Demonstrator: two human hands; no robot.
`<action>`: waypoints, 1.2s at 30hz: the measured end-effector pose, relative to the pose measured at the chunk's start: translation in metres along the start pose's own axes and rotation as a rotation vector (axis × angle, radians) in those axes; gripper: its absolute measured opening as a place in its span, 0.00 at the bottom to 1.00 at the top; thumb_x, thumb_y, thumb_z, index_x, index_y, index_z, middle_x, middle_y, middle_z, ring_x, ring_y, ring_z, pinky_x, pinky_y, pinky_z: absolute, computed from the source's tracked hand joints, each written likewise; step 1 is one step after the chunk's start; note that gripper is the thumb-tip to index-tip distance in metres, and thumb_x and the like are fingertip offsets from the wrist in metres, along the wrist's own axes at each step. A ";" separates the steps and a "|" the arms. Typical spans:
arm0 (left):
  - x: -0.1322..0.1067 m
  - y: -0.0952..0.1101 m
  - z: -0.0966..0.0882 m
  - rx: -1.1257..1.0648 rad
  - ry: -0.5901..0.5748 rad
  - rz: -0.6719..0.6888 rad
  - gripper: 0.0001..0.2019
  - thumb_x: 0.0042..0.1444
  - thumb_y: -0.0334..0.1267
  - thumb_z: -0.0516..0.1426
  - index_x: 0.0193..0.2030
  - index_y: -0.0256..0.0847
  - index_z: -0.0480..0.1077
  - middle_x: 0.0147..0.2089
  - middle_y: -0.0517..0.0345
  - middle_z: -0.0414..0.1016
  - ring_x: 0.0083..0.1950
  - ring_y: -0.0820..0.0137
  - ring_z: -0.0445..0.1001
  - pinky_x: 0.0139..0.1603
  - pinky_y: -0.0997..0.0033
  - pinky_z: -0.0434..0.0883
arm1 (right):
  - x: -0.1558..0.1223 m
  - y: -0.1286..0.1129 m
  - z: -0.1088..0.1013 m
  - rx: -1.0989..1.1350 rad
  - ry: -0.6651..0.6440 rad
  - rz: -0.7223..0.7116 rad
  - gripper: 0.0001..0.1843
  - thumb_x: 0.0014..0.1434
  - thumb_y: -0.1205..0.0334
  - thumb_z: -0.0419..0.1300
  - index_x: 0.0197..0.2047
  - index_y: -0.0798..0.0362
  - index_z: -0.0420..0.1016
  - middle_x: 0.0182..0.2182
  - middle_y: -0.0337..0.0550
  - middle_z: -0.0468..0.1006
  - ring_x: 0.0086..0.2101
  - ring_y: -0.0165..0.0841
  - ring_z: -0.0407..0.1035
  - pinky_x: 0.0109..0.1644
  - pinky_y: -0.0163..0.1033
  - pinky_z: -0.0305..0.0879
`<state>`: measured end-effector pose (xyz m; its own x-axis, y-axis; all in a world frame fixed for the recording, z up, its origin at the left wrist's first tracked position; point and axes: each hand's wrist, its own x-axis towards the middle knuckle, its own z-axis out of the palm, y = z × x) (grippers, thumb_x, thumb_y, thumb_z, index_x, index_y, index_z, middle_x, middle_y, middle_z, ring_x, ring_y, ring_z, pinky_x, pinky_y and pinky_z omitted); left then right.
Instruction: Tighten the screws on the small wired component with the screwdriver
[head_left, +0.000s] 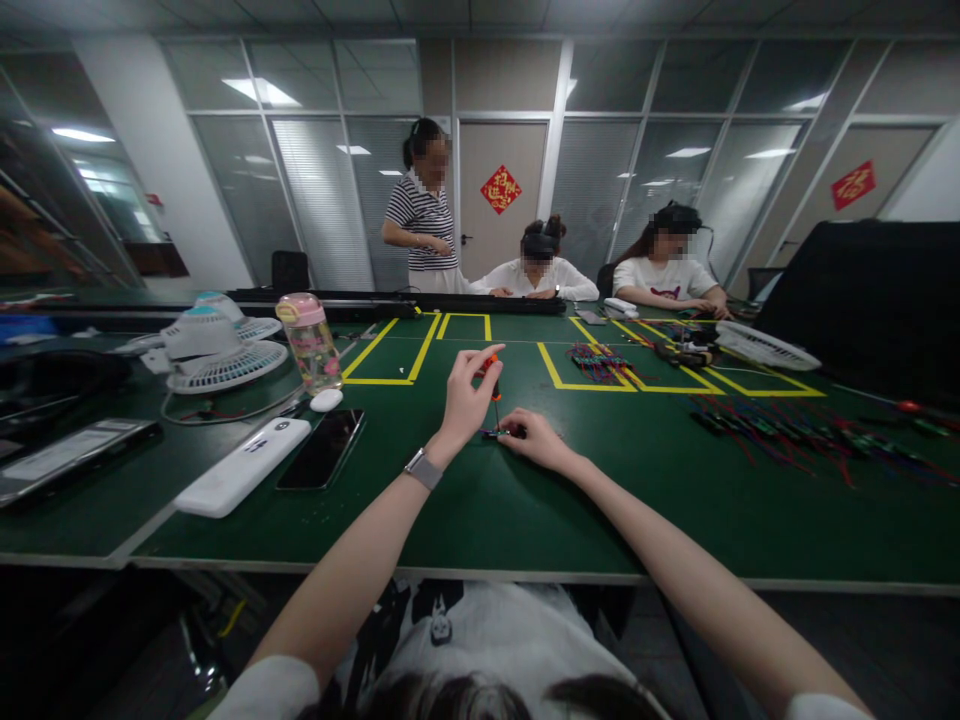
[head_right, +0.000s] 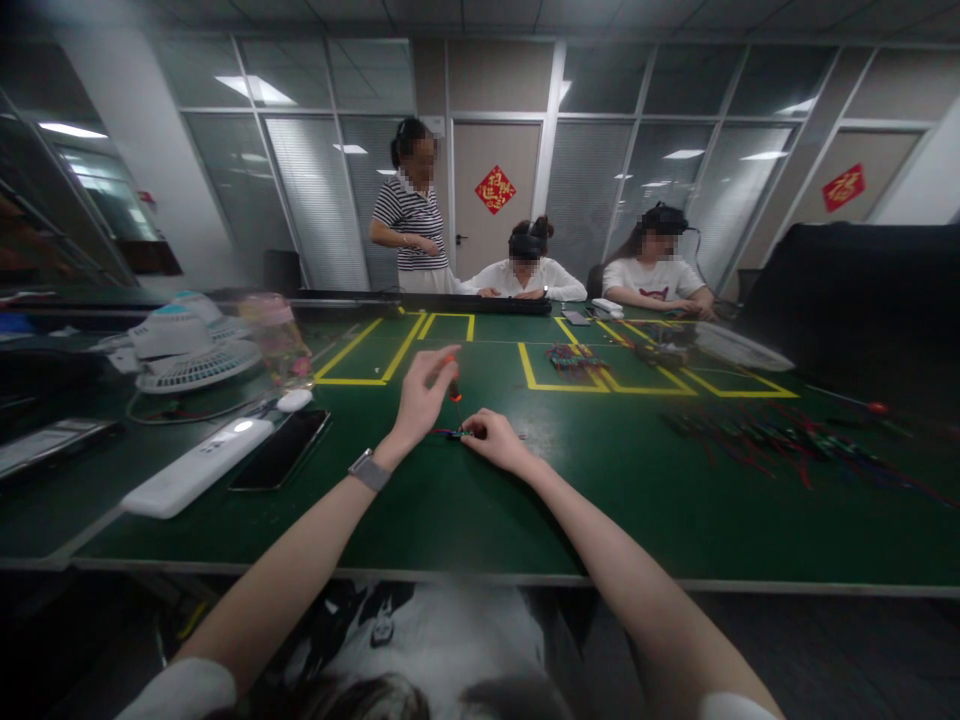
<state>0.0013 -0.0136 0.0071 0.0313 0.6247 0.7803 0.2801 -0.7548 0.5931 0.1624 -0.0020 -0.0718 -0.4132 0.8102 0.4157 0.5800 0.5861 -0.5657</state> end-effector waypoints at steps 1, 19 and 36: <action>0.000 0.000 0.000 -0.006 -0.005 -0.002 0.15 0.63 0.37 0.50 0.54 0.45 0.70 0.46 0.54 0.70 0.45 0.71 0.71 0.48 0.71 0.69 | 0.000 0.000 0.000 -0.003 0.001 -0.004 0.06 0.53 0.66 0.62 0.36 0.55 0.77 0.29 0.40 0.70 0.29 0.29 0.64 0.34 0.34 0.61; 0.000 -0.001 0.000 -0.006 -0.011 0.005 0.17 0.65 0.36 0.46 0.58 0.45 0.67 0.50 0.52 0.72 0.49 0.70 0.71 0.51 0.70 0.68 | 0.000 -0.001 -0.001 0.014 -0.004 -0.005 0.07 0.53 0.66 0.62 0.37 0.56 0.77 0.30 0.41 0.71 0.29 0.29 0.65 0.35 0.35 0.62; 0.000 -0.008 0.002 -0.016 0.014 -0.013 0.17 0.65 0.36 0.48 0.58 0.45 0.66 0.46 0.54 0.74 0.44 0.71 0.72 0.46 0.71 0.69 | 0.001 0.002 0.001 0.001 -0.007 -0.010 0.07 0.53 0.66 0.62 0.37 0.56 0.77 0.30 0.41 0.70 0.29 0.29 0.65 0.35 0.35 0.62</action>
<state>0.0011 -0.0072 0.0021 0.0147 0.6314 0.7753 0.2652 -0.7501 0.6059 0.1627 -0.0005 -0.0729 -0.4237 0.8042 0.4168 0.5751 0.5943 -0.5622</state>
